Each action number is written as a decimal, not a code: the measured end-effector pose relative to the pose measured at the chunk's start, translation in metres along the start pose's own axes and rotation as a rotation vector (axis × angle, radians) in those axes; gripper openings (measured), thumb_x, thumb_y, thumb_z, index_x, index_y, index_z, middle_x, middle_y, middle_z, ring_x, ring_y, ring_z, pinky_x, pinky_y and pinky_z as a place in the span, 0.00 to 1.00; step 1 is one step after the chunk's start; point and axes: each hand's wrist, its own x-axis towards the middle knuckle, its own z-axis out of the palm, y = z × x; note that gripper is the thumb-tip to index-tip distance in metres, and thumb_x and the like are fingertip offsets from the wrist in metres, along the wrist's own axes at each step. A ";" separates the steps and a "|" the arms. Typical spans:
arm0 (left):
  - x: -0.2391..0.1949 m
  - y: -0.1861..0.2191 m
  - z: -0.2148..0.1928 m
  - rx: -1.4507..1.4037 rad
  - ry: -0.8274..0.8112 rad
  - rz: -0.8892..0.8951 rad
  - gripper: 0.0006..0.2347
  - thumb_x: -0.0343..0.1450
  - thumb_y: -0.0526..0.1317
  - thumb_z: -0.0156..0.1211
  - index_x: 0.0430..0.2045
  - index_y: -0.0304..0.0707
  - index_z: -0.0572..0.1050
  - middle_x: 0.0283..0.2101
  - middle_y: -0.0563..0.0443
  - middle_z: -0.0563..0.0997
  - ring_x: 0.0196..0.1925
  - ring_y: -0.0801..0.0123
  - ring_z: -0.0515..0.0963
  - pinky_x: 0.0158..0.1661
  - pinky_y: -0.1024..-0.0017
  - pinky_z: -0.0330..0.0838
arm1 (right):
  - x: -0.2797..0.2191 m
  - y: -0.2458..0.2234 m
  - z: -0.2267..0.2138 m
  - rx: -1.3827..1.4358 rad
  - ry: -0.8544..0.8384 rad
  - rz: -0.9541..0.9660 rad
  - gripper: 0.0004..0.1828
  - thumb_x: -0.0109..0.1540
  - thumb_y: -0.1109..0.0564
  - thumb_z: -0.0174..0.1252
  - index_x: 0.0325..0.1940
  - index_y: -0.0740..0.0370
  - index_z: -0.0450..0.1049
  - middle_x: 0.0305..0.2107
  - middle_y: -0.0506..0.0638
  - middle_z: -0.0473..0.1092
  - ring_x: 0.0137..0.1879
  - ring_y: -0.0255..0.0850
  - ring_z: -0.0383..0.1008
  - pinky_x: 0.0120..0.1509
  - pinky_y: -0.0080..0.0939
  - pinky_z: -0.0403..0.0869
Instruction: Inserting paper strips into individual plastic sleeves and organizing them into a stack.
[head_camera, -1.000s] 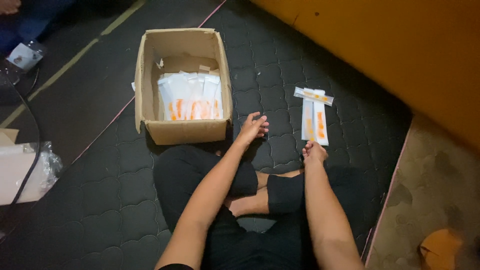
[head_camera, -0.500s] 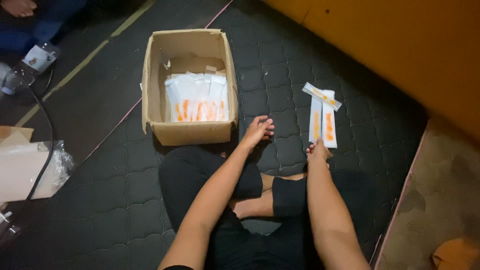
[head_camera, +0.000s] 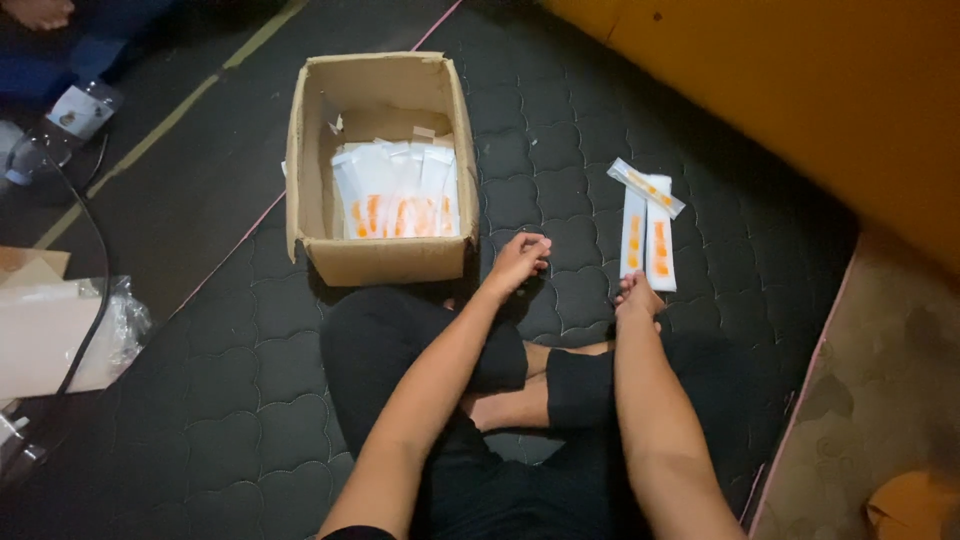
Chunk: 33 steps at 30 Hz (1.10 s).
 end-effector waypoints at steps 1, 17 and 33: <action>-0.008 0.003 0.001 -0.002 0.004 0.002 0.25 0.71 0.54 0.67 0.56 0.37 0.73 0.45 0.41 0.85 0.38 0.66 0.87 0.39 0.69 0.82 | 0.011 0.007 -0.002 -0.003 -0.004 -0.001 0.09 0.64 0.53 0.56 0.33 0.59 0.71 0.19 0.41 0.73 0.20 0.29 0.74 0.21 0.29 0.64; -0.052 0.203 -0.131 0.151 0.039 0.762 0.11 0.79 0.43 0.54 0.48 0.37 0.77 0.38 0.38 0.84 0.36 0.59 0.86 0.37 0.65 0.82 | -0.223 -0.048 0.174 -0.105 -0.679 -1.034 0.11 0.66 0.57 0.65 0.48 0.56 0.70 0.35 0.53 0.74 0.34 0.39 0.79 0.31 0.32 0.78; 0.055 0.061 -0.323 1.054 0.279 -0.267 0.21 0.73 0.56 0.56 0.60 0.57 0.73 0.63 0.39 0.74 0.65 0.48 0.75 0.61 0.47 0.68 | -0.208 0.119 0.318 -1.928 -0.747 -0.598 0.44 0.40 0.60 0.80 0.60 0.60 0.73 0.48 0.61 0.77 0.60 0.54 0.76 0.63 0.65 0.73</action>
